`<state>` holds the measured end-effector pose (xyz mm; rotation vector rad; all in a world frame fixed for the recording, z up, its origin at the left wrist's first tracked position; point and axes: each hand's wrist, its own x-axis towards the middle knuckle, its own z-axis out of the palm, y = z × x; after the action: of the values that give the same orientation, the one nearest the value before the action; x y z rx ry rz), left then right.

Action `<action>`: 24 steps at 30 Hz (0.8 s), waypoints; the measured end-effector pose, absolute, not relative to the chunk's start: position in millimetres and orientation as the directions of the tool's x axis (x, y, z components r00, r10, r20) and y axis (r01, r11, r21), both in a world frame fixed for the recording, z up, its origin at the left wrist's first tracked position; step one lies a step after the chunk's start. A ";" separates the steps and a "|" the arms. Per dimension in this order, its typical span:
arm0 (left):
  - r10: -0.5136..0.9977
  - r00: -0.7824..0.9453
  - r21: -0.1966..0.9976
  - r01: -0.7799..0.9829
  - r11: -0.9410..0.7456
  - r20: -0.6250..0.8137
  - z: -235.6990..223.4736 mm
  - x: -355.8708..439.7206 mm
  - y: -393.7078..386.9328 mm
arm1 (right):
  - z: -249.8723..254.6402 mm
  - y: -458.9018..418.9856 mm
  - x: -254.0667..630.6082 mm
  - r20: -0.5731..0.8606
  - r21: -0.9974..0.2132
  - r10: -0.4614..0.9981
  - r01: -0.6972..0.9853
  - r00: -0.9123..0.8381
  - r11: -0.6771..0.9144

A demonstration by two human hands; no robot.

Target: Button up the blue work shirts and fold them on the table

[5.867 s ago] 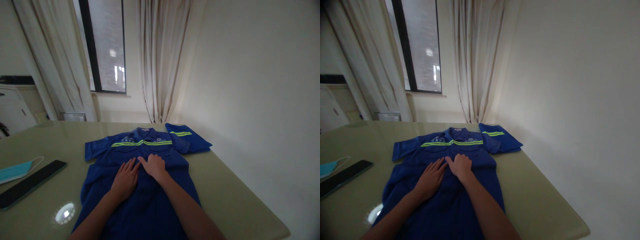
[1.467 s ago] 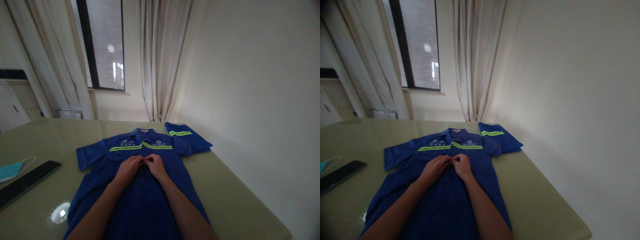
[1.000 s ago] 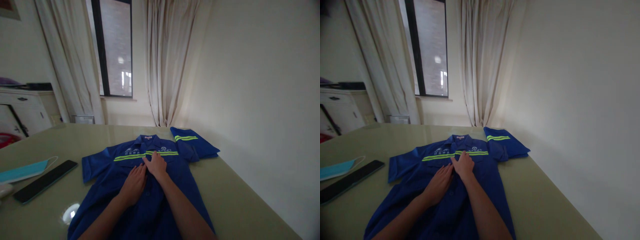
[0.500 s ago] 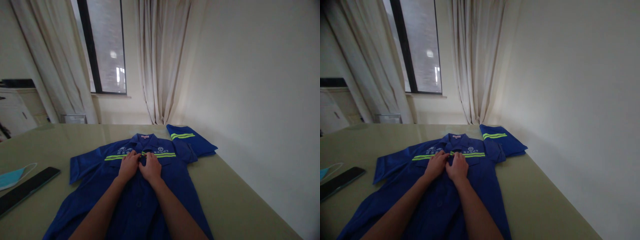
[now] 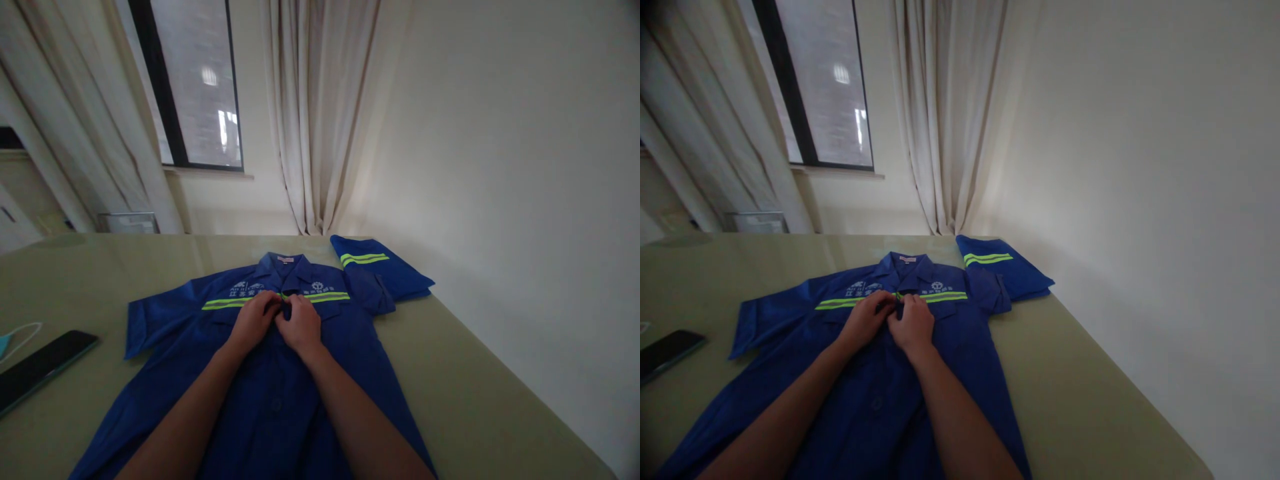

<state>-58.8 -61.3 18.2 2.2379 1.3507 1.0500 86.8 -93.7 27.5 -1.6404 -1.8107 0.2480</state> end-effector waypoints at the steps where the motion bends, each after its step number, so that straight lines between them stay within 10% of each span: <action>1: 0.857 0.272 0.599 0.622 -0.504 0.438 19.4 -58.1 -62.7 | 26.9 -92.5 87.9 0.363 -0.581 0.932 0.787 0.022 0.208; 12: 0.810 0.295 0.438 0.721 -0.537 0.507 30.6 -49.6 -76.5 | 26.7 -87.0 93.5 0.355 -0.757 0.931 0.609 0.081 0.236; 24: 0.873 0.202 0.619 0.636 -0.461 0.443 25.6 -55.5 -67.4 | 24.5 -82.5 95.8 0.284 -0.798 0.956 0.570 0.072 0.194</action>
<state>-55.5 -67.4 25.6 2.1813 1.4247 1.1214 95.8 -82.5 24.5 -1.4814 -1.6050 0.5619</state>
